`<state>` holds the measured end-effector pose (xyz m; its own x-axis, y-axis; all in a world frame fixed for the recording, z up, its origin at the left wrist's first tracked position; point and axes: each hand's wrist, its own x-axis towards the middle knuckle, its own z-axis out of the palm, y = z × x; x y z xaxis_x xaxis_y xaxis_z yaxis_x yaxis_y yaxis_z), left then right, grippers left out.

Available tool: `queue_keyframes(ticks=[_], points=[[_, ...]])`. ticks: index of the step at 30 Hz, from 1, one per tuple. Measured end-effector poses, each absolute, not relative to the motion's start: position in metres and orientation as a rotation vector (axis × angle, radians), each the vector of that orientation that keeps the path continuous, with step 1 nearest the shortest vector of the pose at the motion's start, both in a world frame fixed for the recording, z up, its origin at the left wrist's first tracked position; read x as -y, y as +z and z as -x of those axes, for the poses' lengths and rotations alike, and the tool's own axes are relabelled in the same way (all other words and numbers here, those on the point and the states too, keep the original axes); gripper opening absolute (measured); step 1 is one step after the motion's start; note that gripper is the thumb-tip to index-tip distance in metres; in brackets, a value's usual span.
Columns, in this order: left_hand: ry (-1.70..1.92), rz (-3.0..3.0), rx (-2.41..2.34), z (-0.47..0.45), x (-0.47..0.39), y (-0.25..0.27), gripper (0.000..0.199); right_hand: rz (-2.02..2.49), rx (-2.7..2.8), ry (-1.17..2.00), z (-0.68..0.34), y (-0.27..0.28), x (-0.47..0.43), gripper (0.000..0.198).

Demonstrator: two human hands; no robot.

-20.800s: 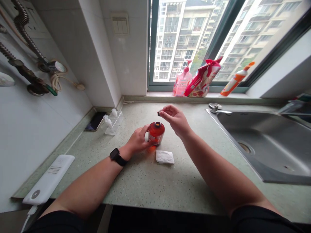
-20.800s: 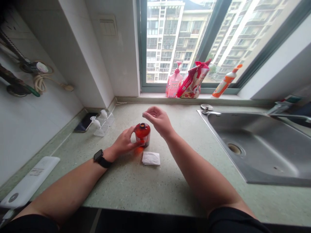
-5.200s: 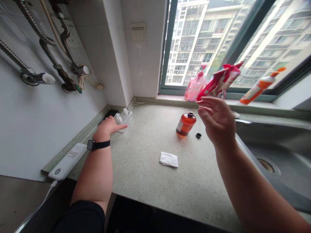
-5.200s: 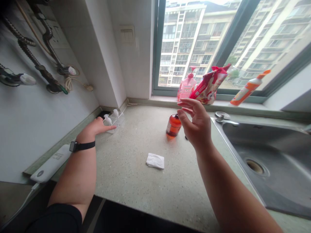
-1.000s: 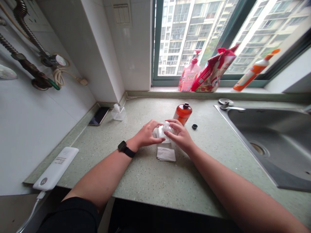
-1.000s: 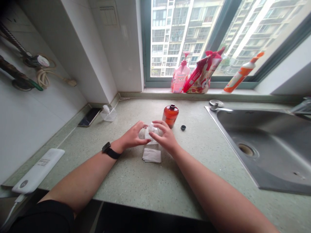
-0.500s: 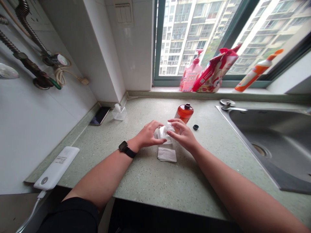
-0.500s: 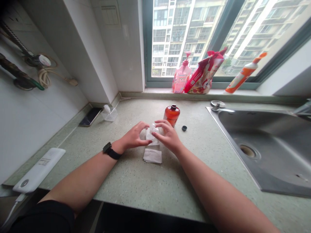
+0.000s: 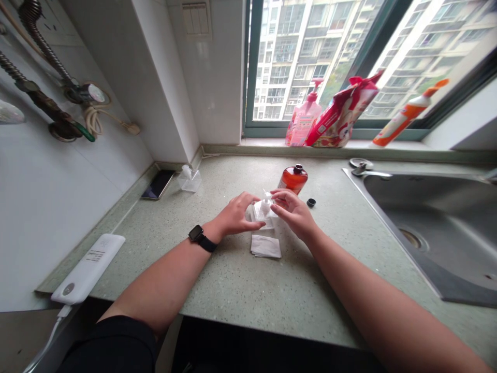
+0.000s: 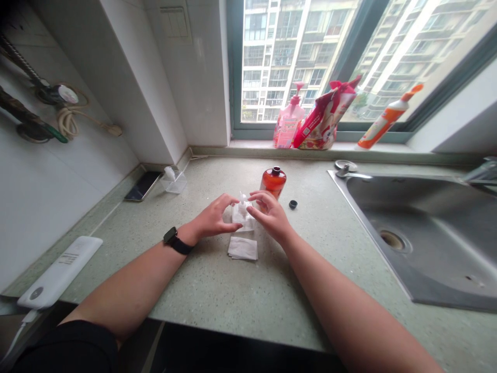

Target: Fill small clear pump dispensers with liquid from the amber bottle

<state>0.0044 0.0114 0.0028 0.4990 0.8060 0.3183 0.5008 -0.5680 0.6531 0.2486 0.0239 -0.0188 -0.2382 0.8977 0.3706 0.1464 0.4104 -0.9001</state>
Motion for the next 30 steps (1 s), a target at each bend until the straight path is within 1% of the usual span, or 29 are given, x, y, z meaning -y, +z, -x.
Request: queue_keyframes(ticks=[2,4,10,16,21,26,30], points=[[0.858,-2.263,-1.072,-0.005,-0.012,0.001,0.059,0.875,1.713,0.920,-0.244,-0.018,-0.021,0.040],[0.869,-2.263,-1.066,-0.005,-0.013,0.000,0.061,0.865,1.766,0.863,-0.236,-0.018,-0.018,0.042],[0.882,-2.273,-1.028,-0.003,-0.015,-0.002,0.065,0.970,1.738,0.738,-0.220,-0.010,-0.013,0.047],[0.872,-2.314,-1.017,-0.004,-0.014,-0.002,0.061,1.001,1.679,0.651,-0.228,0.009,-0.005,0.046],[0.863,-2.344,-1.066,-0.004,-0.013,-0.001,0.059,0.970,1.598,0.691,-0.235,0.017,-0.002,0.044],[0.905,-2.347,-1.100,0.001,-0.015,0.000,0.059,0.884,1.504,0.740,-0.252,0.020,-0.012,0.038],[0.925,-2.330,-1.138,0.004,-0.017,-0.001,0.062,0.862,1.567,0.730,-0.264,0.022,-0.021,0.049]])
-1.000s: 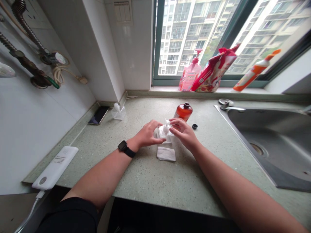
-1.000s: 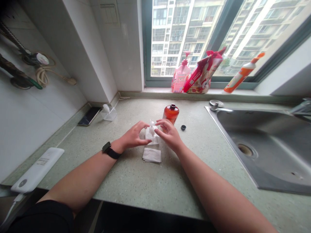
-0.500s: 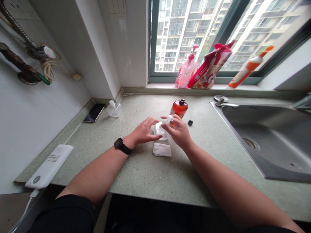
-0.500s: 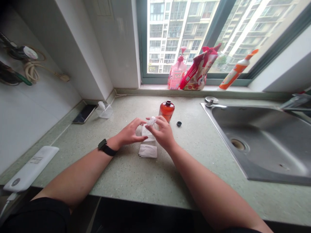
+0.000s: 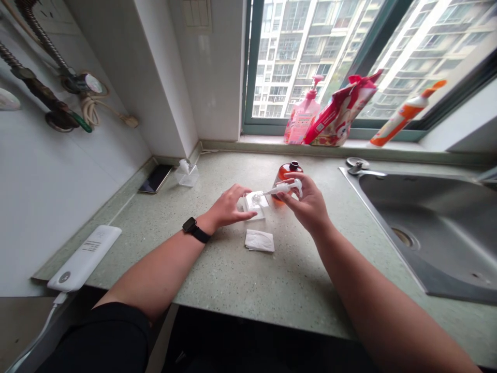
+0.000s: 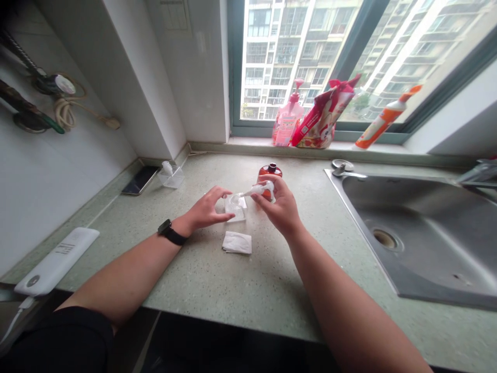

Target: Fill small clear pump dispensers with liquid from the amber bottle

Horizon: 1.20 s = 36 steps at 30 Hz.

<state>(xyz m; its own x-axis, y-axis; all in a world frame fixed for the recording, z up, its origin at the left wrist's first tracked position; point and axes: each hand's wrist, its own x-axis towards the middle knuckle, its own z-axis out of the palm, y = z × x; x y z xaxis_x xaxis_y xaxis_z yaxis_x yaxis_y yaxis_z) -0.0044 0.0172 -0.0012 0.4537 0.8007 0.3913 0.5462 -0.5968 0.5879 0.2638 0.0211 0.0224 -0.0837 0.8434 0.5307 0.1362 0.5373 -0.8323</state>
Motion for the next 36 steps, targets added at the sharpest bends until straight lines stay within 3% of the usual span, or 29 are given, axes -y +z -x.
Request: queue_keyframes(ticks=[3,8,16,23,30,36], points=[[0.930,-2.326,-1.176,0.005,-0.018,-0.001,0.062,0.909,1.647,0.676,-0.272,0.025,-0.023,0.053],[0.943,-2.309,-1.208,0.005,-0.017,0.000,0.059,1.042,1.910,0.479,-0.286,0.036,-0.021,0.032],[0.918,-2.289,-1.229,0.005,-0.018,0.001,0.063,1.149,2.159,0.225,-0.293,0.034,-0.024,0.013],[0.900,-2.275,-1.206,0.006,-0.017,0.002,0.064,1.187,2.200,0.281,-0.298,0.035,-0.026,0.011],[0.897,-2.261,-1.199,0.006,-0.018,0.003,0.061,1.268,1.865,0.277,-0.373,0.054,-0.030,0.037],[0.895,-2.291,-1.206,0.008,-0.020,0.000,0.058,1.751,1.885,0.239,-0.432,0.018,-0.038,0.016]])
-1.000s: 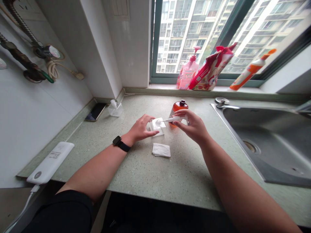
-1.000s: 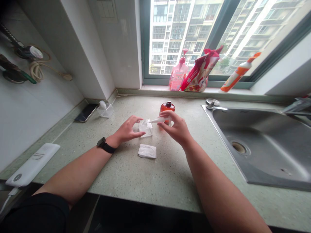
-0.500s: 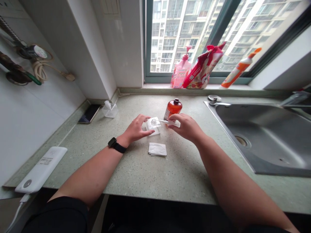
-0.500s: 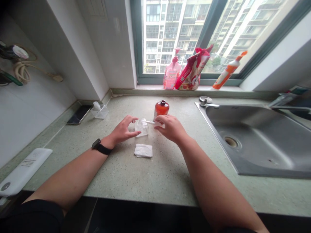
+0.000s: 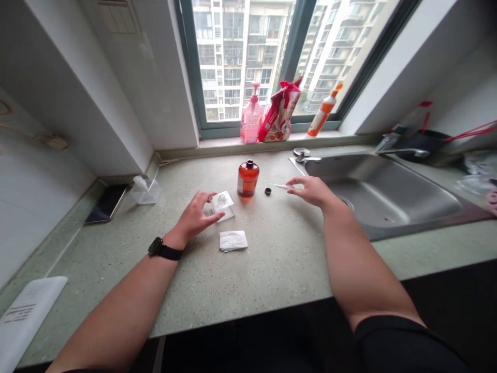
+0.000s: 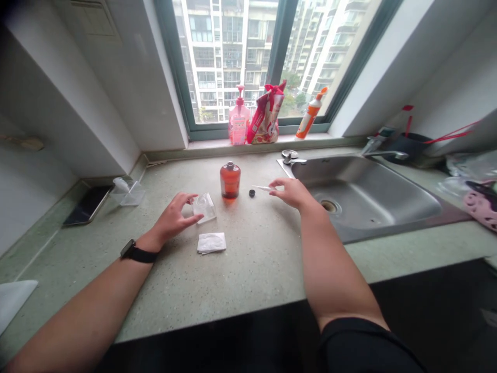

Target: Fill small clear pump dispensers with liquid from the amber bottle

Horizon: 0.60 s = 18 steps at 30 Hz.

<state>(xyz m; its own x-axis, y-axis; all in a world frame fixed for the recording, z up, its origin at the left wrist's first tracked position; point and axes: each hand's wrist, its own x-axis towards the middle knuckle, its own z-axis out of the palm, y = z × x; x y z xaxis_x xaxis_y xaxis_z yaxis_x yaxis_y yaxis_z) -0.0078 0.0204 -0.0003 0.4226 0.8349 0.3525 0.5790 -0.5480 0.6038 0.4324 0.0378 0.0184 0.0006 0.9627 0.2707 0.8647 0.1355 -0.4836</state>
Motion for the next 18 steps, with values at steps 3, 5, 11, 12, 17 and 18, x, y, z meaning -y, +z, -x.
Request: queue_keyframes(ticks=[3,5,11,12,17,18], points=[[0.911,-2.296,-1.204,0.009,-0.022,-0.002,0.057,1.792,1.892,0.215,-0.438,0.002,-0.045,0.017],[0.919,-2.300,-1.205,0.009,-0.023,-0.004,0.057,1.809,1.901,0.211,-0.439,-0.004,-0.050,0.020],[0.923,-2.297,-1.206,0.010,-0.024,-0.004,0.058,1.797,1.945,0.194,-0.440,-0.008,-0.054,0.023],[0.924,-2.295,-1.207,0.009,-0.023,-0.004,0.057,1.794,1.952,0.198,-0.441,-0.009,-0.055,0.023],[0.922,-2.289,-1.215,0.008,-0.022,-0.002,0.058,1.786,1.976,0.235,-0.442,-0.014,-0.057,0.024],[0.918,-2.289,-1.215,0.008,-0.022,-0.002,0.058,1.786,1.979,0.241,-0.442,-0.016,-0.058,0.025]])
